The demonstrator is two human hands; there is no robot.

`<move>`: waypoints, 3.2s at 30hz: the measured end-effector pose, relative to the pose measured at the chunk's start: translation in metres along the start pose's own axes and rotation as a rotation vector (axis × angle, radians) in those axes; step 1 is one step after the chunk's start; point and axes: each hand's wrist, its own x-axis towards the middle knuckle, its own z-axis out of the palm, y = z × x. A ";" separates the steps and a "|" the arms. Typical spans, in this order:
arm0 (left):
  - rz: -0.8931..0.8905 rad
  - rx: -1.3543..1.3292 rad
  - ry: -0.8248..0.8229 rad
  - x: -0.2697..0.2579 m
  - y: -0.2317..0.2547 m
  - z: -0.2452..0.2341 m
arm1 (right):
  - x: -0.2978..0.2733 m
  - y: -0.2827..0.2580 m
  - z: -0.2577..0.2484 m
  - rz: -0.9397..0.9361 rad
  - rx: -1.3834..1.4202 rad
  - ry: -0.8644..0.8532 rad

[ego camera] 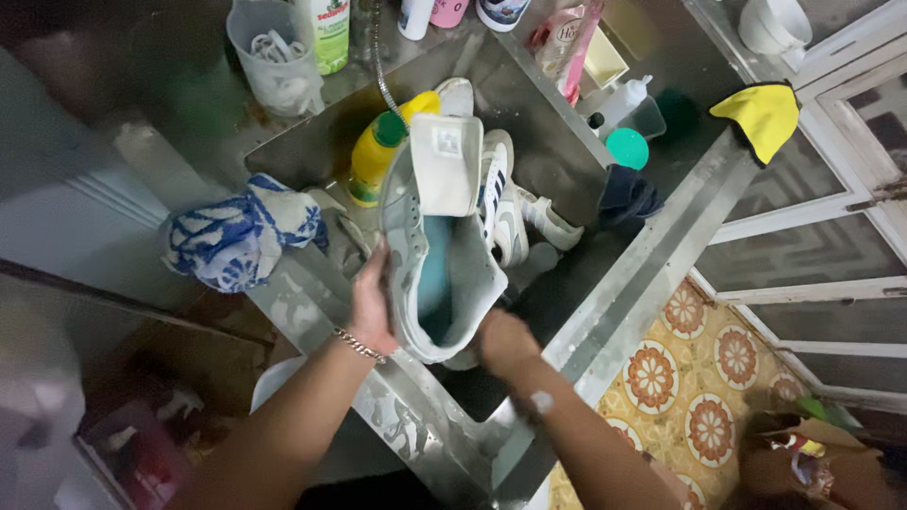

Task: The person cleans a pair of white sneakers in a sink by applying foam from a bottle and scrubbing the exterior and interior with a small orange brush and a larger black brush, then rinsing them under a faucet.

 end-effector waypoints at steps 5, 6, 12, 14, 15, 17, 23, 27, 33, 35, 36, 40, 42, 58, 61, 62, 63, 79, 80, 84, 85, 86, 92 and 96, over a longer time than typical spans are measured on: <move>0.019 0.025 -0.051 -0.003 0.003 0.004 | -0.066 0.015 -0.071 0.266 0.248 0.185; 0.028 0.032 -0.043 -0.005 0.004 0.006 | -0.085 0.015 -0.089 0.552 0.446 0.105; 0.067 0.096 -0.016 -0.001 -0.001 0.007 | -0.191 0.008 -0.148 0.355 0.805 0.601; 0.047 0.115 -0.038 0.005 -0.010 0.003 | -0.206 -0.001 -0.151 0.321 0.927 0.686; 0.036 0.127 -0.056 0.007 -0.016 -0.002 | -0.206 -0.007 -0.147 0.320 0.936 0.679; 0.006 0.145 -0.083 0.015 -0.031 -0.010 | -0.195 -0.019 -0.140 0.290 0.938 0.563; 0.019 0.466 -0.108 0.038 -0.093 -0.043 | -0.159 -0.063 -0.090 0.145 0.105 0.565; -0.083 0.652 -0.166 0.037 -0.110 -0.047 | -0.155 -0.050 -0.079 0.137 -0.068 0.393; -0.206 0.829 -0.088 0.025 -0.129 -0.023 | -0.172 0.000 -0.086 0.273 -0.205 0.295; -0.192 0.923 -0.129 0.022 -0.131 -0.016 | -0.179 0.005 -0.085 0.318 -0.301 0.111; -0.221 0.950 -0.130 0.022 -0.130 -0.015 | -0.184 0.000 -0.076 0.203 -0.205 0.145; -0.200 1.013 -0.215 0.023 -0.133 -0.015 | -0.187 -0.004 -0.060 0.080 -0.010 0.100; -0.190 1.069 -0.214 0.024 -0.128 -0.016 | -0.175 0.014 -0.074 0.197 -0.094 0.095; -0.307 1.111 -0.210 0.016 -0.119 0.002 | -0.187 0.003 -0.054 0.051 -0.057 0.215; -0.365 1.004 -0.256 0.018 -0.118 0.001 | -0.169 0.029 -0.071 0.161 -0.100 0.218; -0.375 1.038 -0.239 0.018 -0.117 0.001 | -0.163 0.038 -0.080 0.260 -0.137 0.202; -0.383 1.069 -0.222 0.018 -0.116 0.002 | -0.161 0.034 -0.076 0.256 -0.205 0.102; -0.430 0.989 -0.202 0.019 -0.115 0.004 | -0.159 0.024 -0.085 0.252 -0.062 0.113; -0.468 0.913 -0.178 0.021 -0.115 0.001 | -0.154 0.029 -0.094 0.387 -0.045 0.105; -0.480 0.744 -0.048 0.026 -0.119 -0.011 | -0.162 -0.031 -0.036 0.355 0.311 0.258; -0.444 0.745 -0.016 0.031 -0.119 -0.014 | -0.166 -0.041 -0.025 0.272 0.570 0.365; -0.349 0.780 -0.083 0.034 -0.119 -0.018 | -0.161 -0.039 -0.023 0.342 0.616 0.353; -0.289 0.658 -0.225 0.042 -0.122 -0.029 | -0.114 -0.028 -0.021 0.309 0.646 0.886; -0.265 0.556 -0.115 0.037 -0.118 -0.026 | -0.114 -0.061 -0.022 0.232 0.701 0.944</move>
